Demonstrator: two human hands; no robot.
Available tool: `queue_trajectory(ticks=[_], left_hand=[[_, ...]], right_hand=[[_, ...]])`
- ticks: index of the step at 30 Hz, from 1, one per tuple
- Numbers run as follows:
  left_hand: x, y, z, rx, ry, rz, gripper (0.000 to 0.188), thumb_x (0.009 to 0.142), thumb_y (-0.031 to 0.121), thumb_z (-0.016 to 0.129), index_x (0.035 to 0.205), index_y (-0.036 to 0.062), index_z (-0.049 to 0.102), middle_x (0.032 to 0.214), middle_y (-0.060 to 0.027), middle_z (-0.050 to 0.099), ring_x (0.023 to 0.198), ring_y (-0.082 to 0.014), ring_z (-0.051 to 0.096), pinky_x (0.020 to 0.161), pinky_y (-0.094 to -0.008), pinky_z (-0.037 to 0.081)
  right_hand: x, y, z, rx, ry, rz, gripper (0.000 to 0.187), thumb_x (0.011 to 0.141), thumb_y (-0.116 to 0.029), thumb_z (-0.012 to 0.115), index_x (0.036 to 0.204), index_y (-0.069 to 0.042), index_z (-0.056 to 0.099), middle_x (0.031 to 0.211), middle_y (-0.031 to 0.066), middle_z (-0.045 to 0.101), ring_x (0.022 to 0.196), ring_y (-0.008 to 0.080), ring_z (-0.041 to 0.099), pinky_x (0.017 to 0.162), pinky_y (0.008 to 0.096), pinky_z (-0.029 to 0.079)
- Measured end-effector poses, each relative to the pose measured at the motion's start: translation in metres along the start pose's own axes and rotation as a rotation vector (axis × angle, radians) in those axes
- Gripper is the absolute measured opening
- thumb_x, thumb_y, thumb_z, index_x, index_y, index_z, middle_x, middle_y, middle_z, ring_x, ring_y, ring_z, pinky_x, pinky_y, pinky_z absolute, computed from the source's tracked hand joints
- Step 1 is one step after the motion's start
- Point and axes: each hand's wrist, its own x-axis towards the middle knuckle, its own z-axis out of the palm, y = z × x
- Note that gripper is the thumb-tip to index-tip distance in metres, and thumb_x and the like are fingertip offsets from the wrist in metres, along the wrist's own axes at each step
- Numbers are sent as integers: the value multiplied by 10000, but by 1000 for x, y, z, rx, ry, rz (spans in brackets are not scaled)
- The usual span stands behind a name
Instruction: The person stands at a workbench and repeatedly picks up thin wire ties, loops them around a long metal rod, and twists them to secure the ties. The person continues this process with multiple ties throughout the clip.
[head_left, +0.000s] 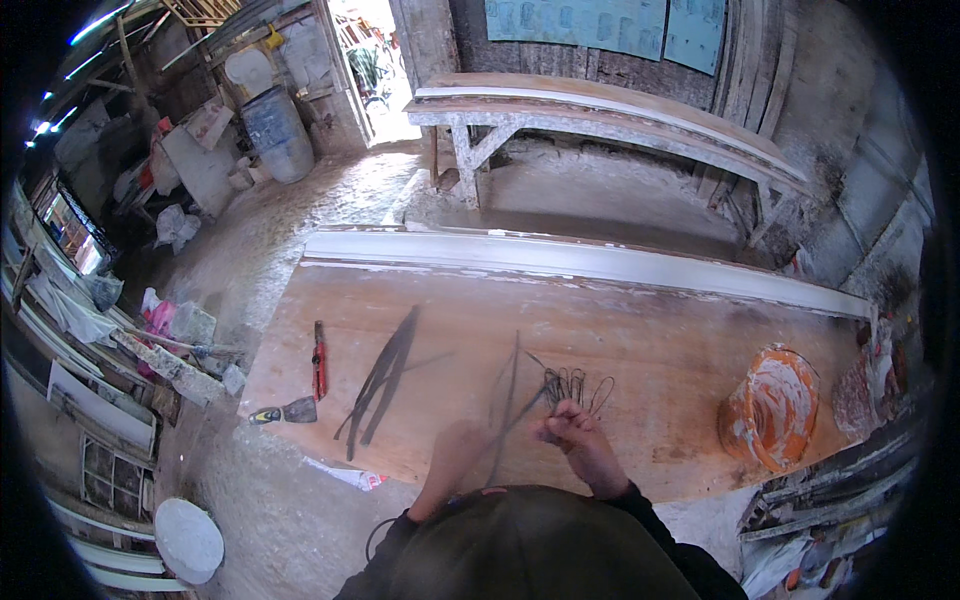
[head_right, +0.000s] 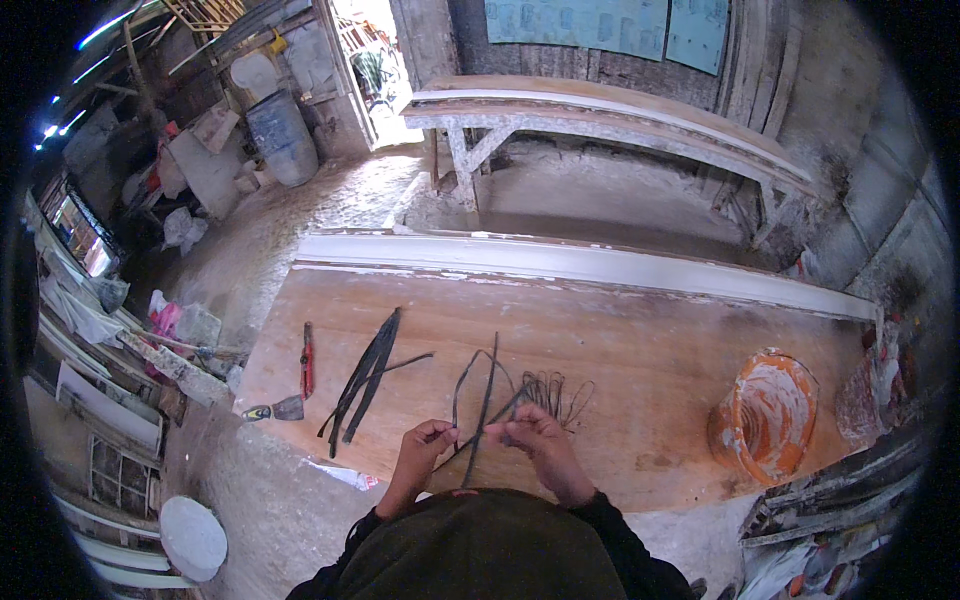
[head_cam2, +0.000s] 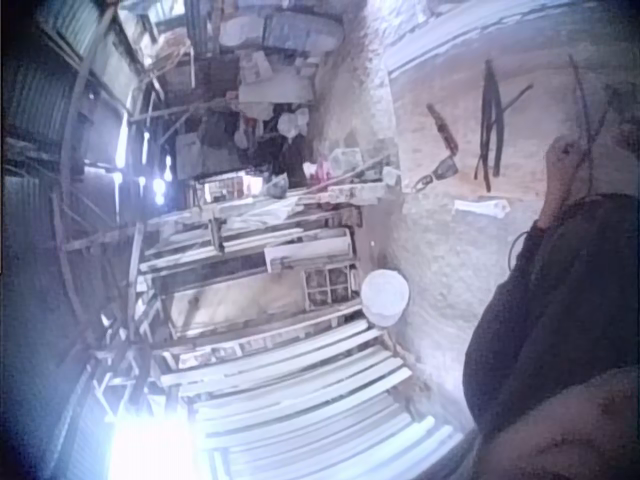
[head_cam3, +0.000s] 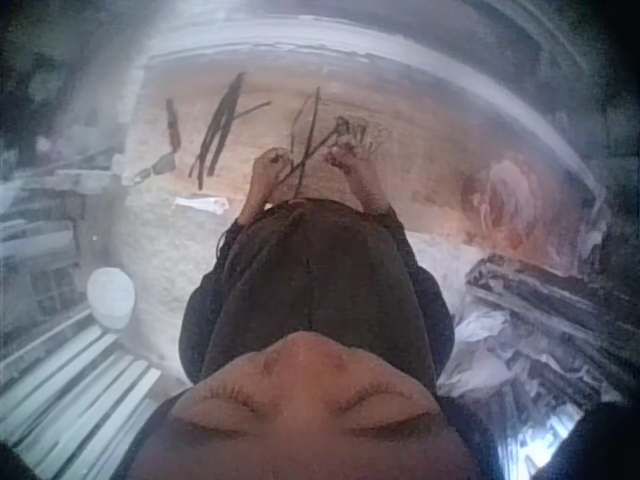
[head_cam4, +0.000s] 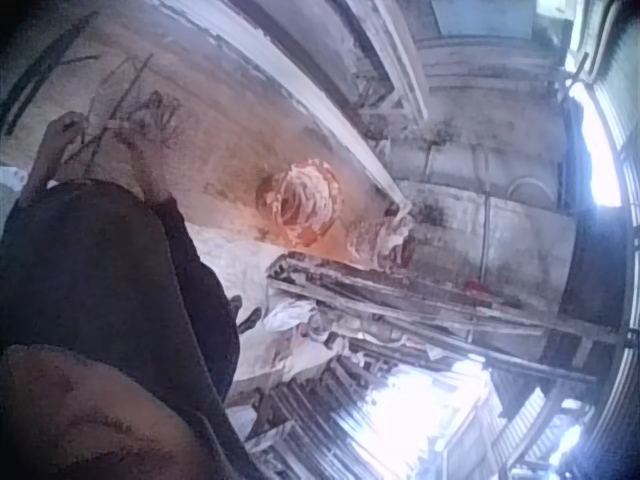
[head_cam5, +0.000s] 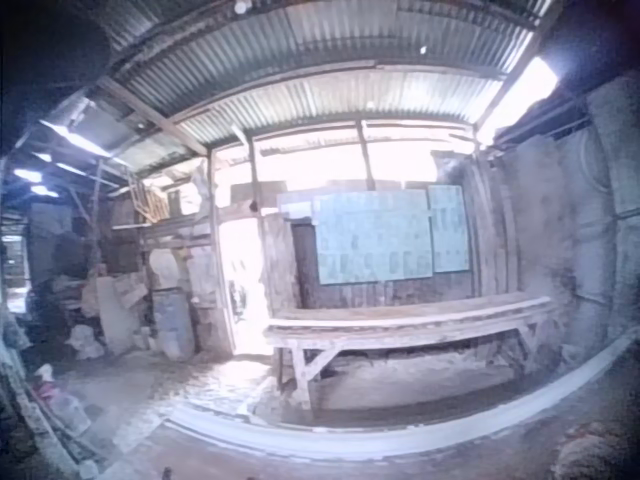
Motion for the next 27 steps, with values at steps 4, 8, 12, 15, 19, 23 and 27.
queue_trajectory(ticks=[4,8,12,15,19,23,27], left_hand=[[-10,34,15,-536,-53,-74,145,786,116,636,868,2,598,722,-9,582,605,-57,478,553,-182,374],[-13,37,21,-554,-91,-34,135,792,88,620,882,-11,600,749,-29,600,620,-66,492,575,-189,393],[-16,42,19,-480,-109,-30,140,800,83,608,892,-22,602,766,-41,608,638,-74,509,594,-194,408],[-16,39,18,-445,-114,-49,153,802,86,604,901,-31,601,776,-52,612,661,-85,528,609,-205,425],[-16,40,18,-502,-151,-86,181,800,94,607,922,-40,595,795,-69,620,699,-107,557,638,-229,458],[-15,37,18,-461,-185,-91,183,800,107,608,918,-32,592,828,-80,621,725,-121,575,660,-241,479],[-13,36,16,-501,-213,-123,161,811,122,594,892,-18,587,837,-81,618,723,-129,585,653,-243,488]], right_hand=[[10,30,-1,-144,-50,59,98,807,-85,584,888,-54,539,846,29,595,804,118,541,785,271,406],[12,34,1,-211,-58,87,79,795,-81,599,860,-52,564,831,8,582,809,98,526,782,249,389],[12,34,1,-272,-40,70,97,787,-81,618,861,-48,564,834,11,582,802,92,526,753,239,399],[12,36,0,-298,-45,11,102,782,-76,630,845,-41,557,823,15,581,781,87,527,719,228,413],[12,34,3,-323,-28,-43,108,778,-71,638,819,-34,546,796,16,577,741,83,532,683,216,424],[13,38,-1,-445,-2,-80,114,777,-86,643,814,-36,548,787,21,581,732,83,537,668,224,431],[11,37,-1,-678,-16,-187,113,759,-79,648,838,-28,585,784,46,590,733,123,559,664,248,441]])
